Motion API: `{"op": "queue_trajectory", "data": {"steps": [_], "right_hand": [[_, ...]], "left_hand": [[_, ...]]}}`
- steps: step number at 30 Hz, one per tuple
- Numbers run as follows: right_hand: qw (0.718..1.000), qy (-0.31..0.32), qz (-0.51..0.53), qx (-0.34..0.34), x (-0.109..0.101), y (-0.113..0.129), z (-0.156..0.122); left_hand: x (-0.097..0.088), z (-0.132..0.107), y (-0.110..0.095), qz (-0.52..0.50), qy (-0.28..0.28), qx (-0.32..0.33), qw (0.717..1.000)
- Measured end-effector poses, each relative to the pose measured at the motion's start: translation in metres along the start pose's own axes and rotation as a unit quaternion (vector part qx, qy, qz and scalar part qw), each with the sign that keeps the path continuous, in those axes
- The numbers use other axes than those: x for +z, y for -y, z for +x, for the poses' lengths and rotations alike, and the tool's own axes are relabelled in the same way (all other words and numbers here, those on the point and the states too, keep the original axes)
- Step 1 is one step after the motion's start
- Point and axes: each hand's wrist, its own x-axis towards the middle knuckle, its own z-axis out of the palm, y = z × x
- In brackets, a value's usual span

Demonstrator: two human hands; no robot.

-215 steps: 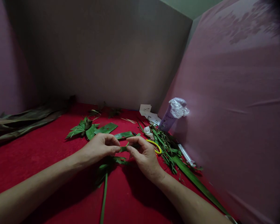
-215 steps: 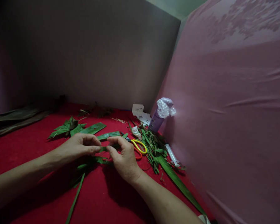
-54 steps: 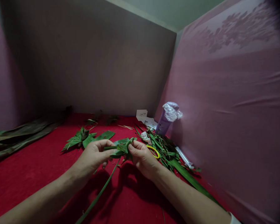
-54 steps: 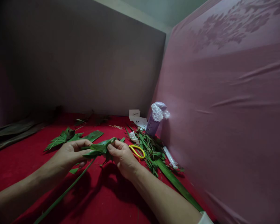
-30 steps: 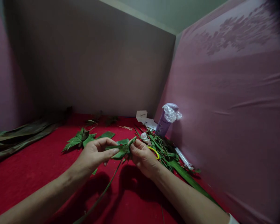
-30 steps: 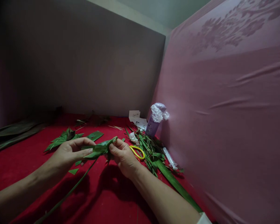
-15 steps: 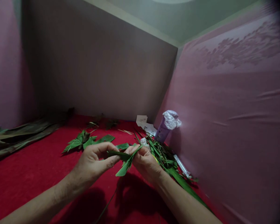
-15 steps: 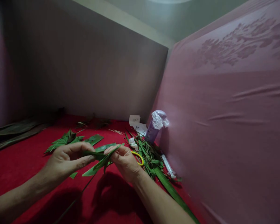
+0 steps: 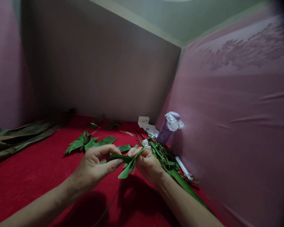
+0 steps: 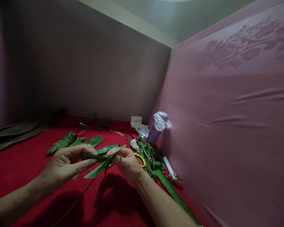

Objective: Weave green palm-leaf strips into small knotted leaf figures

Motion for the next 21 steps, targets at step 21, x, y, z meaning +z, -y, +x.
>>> {"op": "queue_trajectory", "data": {"steps": [21], "right_hand": [[0.999,0.048,-0.02,0.016,-0.001,0.01,-0.002]], "left_hand": [[-0.01,0.0,-0.009,0.015,0.051,0.025,0.998]]}}
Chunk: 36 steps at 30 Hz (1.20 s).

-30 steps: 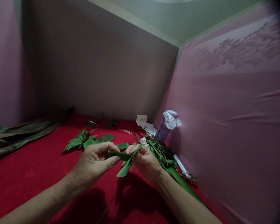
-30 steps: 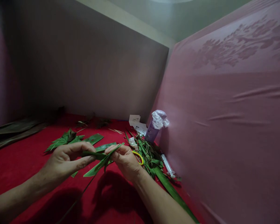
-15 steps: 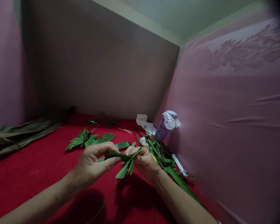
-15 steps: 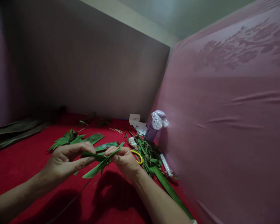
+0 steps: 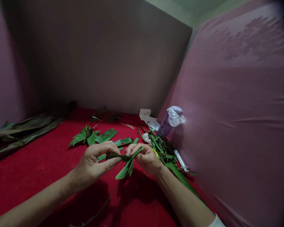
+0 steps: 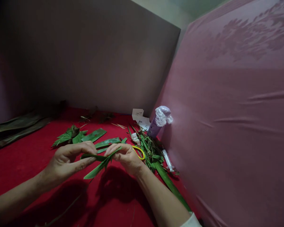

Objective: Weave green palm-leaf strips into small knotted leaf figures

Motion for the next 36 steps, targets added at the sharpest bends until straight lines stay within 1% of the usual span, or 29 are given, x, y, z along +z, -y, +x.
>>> {"op": "queue_trajectory", "data": {"steps": [2,4,6,7,8,9,10,13,17,22,26,29,36], "right_hand": [[1.0,-0.006,0.009,0.002,-0.001,0.002,0.001],[1.0,-0.007,0.02,0.004,-0.005,0.003,0.002],[1.0,0.0,0.03,0.003,-0.009,0.003,0.003],[0.999,0.006,0.034,0.002,-0.011,0.003,0.004],[0.999,0.011,0.036,0.003,-0.013,0.002,0.004],[0.999,0.016,0.036,0.006,-0.015,0.001,0.004],[0.999,0.023,0.034,0.011,-0.016,0.0,0.004],[0.998,0.054,0.021,0.031,-0.018,-0.005,0.002],[0.995,0.086,0.012,0.053,-0.018,-0.008,0.0],[0.993,0.098,0.01,0.064,-0.019,-0.008,0.0],[0.993,0.097,0.014,0.066,-0.02,-0.01,0.0],[0.992,0.106,0.023,0.068,-0.021,-0.009,0.0],[0.99,0.133,0.033,0.038,-0.027,0.013,0.001]], "left_hand": [[-0.004,0.003,0.004,-0.013,-0.018,-0.035,0.999],[-0.01,0.007,0.012,-0.012,-0.058,-0.069,0.996],[-0.016,0.012,0.025,0.039,-0.12,-0.093,0.988],[-0.018,0.014,0.032,0.092,-0.133,-0.103,0.981],[-0.02,0.016,0.04,0.164,-0.115,-0.109,0.974],[-0.021,0.017,0.048,0.245,-0.078,-0.119,0.959],[-0.022,0.018,0.055,0.275,-0.061,-0.128,0.951],[-0.022,0.017,0.071,0.337,-0.026,-0.144,0.93],[-0.019,0.014,0.077,0.391,0.019,-0.138,0.91],[-0.014,0.014,0.08,0.42,0.046,-0.134,0.896],[-0.012,0.015,0.083,0.422,0.062,-0.133,0.895],[-0.01,0.014,0.082,0.418,0.062,-0.135,0.896],[-0.011,0.014,0.081,0.377,0.051,-0.154,0.912]]}}
